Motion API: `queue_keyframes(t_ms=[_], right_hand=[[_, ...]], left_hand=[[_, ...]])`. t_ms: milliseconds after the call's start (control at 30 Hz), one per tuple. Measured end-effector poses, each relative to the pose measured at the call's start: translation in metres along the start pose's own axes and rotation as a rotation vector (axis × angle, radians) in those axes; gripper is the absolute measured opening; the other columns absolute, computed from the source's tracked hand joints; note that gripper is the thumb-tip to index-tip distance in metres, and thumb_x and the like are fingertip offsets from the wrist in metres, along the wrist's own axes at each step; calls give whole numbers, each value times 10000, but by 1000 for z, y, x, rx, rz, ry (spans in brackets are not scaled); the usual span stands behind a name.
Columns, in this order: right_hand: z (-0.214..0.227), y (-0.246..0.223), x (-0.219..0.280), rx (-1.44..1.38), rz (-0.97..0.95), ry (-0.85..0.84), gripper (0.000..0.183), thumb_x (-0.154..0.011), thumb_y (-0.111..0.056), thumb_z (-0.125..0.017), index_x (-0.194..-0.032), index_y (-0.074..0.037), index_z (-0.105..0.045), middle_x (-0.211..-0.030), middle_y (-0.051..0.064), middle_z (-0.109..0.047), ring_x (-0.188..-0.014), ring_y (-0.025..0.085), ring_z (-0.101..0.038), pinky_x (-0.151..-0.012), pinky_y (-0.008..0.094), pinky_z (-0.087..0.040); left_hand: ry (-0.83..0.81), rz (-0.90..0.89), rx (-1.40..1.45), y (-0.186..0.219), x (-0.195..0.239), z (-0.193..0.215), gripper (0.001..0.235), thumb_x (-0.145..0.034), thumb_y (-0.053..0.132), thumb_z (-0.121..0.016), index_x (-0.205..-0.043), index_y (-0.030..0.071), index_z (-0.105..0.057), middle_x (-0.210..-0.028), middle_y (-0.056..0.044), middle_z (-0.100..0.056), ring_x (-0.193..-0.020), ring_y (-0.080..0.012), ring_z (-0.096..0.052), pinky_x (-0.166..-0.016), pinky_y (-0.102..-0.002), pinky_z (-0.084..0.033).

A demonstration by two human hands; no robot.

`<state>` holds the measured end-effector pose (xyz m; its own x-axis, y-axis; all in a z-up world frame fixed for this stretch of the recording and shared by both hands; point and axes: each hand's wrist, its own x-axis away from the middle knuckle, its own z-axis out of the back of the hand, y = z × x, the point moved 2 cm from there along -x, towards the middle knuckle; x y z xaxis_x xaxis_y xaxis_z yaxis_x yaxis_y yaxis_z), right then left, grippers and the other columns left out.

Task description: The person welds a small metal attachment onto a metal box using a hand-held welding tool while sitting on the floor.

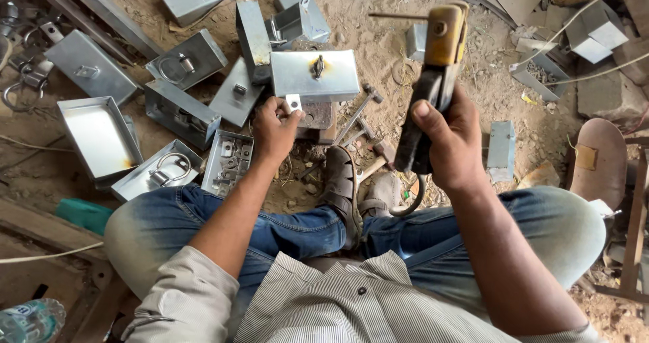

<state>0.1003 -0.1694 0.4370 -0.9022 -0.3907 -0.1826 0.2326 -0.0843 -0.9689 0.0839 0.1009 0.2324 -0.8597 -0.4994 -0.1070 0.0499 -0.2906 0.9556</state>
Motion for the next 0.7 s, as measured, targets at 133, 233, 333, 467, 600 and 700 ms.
queue_keyframes(t_ms=[133, 233, 333, 467, 600, 700], right_hand=[[-23, 21, -11, 195, -84, 23, 441, -932, -399, -751, -1145, -68, -550, -899, 29, -629, -777, 105, -641, -696, 290, -594], [-44, 44, -12, 366, -254, 35, 490, -872, -440, -756, -1126, -59, -584, -807, 45, -662, -663, 129, -637, -583, 316, -559], [-58, 65, -12, 459, -344, -14, 566, -862, -520, -738, -1137, -51, -583, -763, 41, -668, -592, 132, -624, -506, 322, -547], [-73, 90, -17, 555, -382, -60, 649, -870, -600, -708, -1173, -33, -614, -761, 28, -685, -589, 122, -627, -511, 312, -527], [-87, 117, -17, 583, -404, -97, 834, -805, -676, -702, -1299, -21, -548, -745, 23, -667, -572, 136, -620, -471, 337, -533], [-88, 126, -18, 671, -360, -133, 909, -773, -724, -690, -1320, -14, -538, -721, 30, -667, -581, 139, -634, -473, 353, -527]], left_hand=[[44, 27, 77, -8, 0, -5, 238, -878, 115, -821, -839, 82, -589, -786, -62, -708, -733, -164, -680, -661, -321, -533], [-1, -2, 169, -6, -5, -2, 166, -905, 85, -751, -874, 90, -587, -874, -25, -740, -841, -129, -741, -690, -291, -574], [-24, 64, 212, -6, -3, 3, 153, -947, 62, -706, -903, 85, -562, -863, -52, -689, -871, -139, -763, -644, -293, -551], [-60, 233, 319, -10, -7, -1, 146, -969, 41, -645, -930, 100, -518, -903, -18, -736, -847, -174, -732, -581, -267, -495], [-33, 205, 443, -20, -10, -8, 186, -957, 9, -647, -894, 93, -494, -893, -42, -688, -963, -187, -794, -667, -218, -589], [-61, 191, 434, -28, -13, -11, 215, -963, 2, -646, -887, 102, -470, -889, -59, -669, -991, -209, -798, -693, -211, -602]])
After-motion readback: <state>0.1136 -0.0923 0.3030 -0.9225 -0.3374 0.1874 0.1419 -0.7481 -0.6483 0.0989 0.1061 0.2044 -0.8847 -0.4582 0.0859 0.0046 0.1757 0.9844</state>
